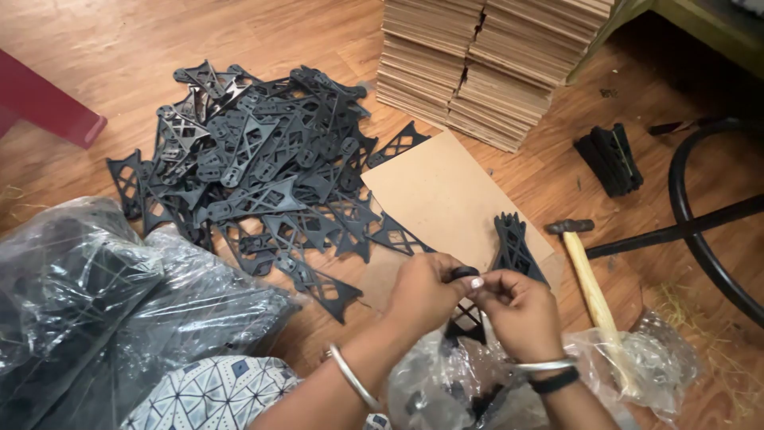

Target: The person sits on the floor and assembles black laser-cut decorative pieces by hand, fitting slots of the cutouts together one piece at a time and setting finished assemblies on a cardboard sheet beside a large pile of unassembled pieces.

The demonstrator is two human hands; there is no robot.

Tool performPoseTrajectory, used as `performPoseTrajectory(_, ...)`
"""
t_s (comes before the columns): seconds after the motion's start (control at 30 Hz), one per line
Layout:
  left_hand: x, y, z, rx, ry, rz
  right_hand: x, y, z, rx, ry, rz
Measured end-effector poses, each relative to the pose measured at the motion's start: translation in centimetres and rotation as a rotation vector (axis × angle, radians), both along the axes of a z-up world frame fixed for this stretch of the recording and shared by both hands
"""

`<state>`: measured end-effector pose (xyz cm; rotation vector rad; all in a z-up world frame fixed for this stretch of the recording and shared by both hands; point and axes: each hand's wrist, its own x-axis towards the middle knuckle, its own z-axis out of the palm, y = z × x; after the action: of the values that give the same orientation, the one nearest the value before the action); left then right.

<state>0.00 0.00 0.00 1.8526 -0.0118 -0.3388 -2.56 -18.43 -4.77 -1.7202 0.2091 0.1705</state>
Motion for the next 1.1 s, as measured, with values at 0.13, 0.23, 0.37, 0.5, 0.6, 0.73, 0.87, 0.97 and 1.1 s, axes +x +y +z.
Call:
performPoseTrajectory(0.13, -0.4, -0.3, 1.3, 0.064, -0.019, 0.056, 0.0, 0.5, 1.1, -0.173, -0.02, -0.074)
performPoseTrajectory(0.23, 0.2, 0.3, 0.5, -0.005, 0.033, 0.095, 0.5, 0.8, 1.6, -0.151, 0.003, -0.086)
performPoseTrajectory(0.37, 3.9, 4.2, -2.2, 0.019, -0.203, 0.232, 1.5, -1.3, 2.0, 0.053, 0.256, 0.083)
performPoseTrajectory(0.5, 7.3, 14.0, 3.9, -0.182, -0.535, 0.756, 2.3, -5.9, 0.3, -0.354, 0.215, 0.024)
performPoseTrajectory(0.6, 4.2, 16.6, 11.7, -0.354, -0.385, 0.947, 2.7, -6.5, 1.1, -0.702, 0.008, -0.21)
performPoseTrajectory(0.73, -8.3, 17.3, -31.2, -0.33, 0.165, 0.805, 3.2, -6.2, 0.2, -0.949, -0.025, -0.272)
performPoseTrajectory(0.87, -15.0, 11.5, -50.6, -0.112, 0.454, 0.645, 3.3, -5.7, 0.1, -1.103, -0.061, -0.17)
performPoseTrajectory(0.97, -15.4, 11.2, -49.6, 0.012, 0.367, 0.645, 3.3, -4.9, 0.0, -1.123, 0.002, -0.138)
performPoseTrajectory(1.1, -15.2, 10.4, -45.1, -0.086, 0.31, 0.743, 3.1, -5.2, -0.4, -1.122, 0.003, -0.154)
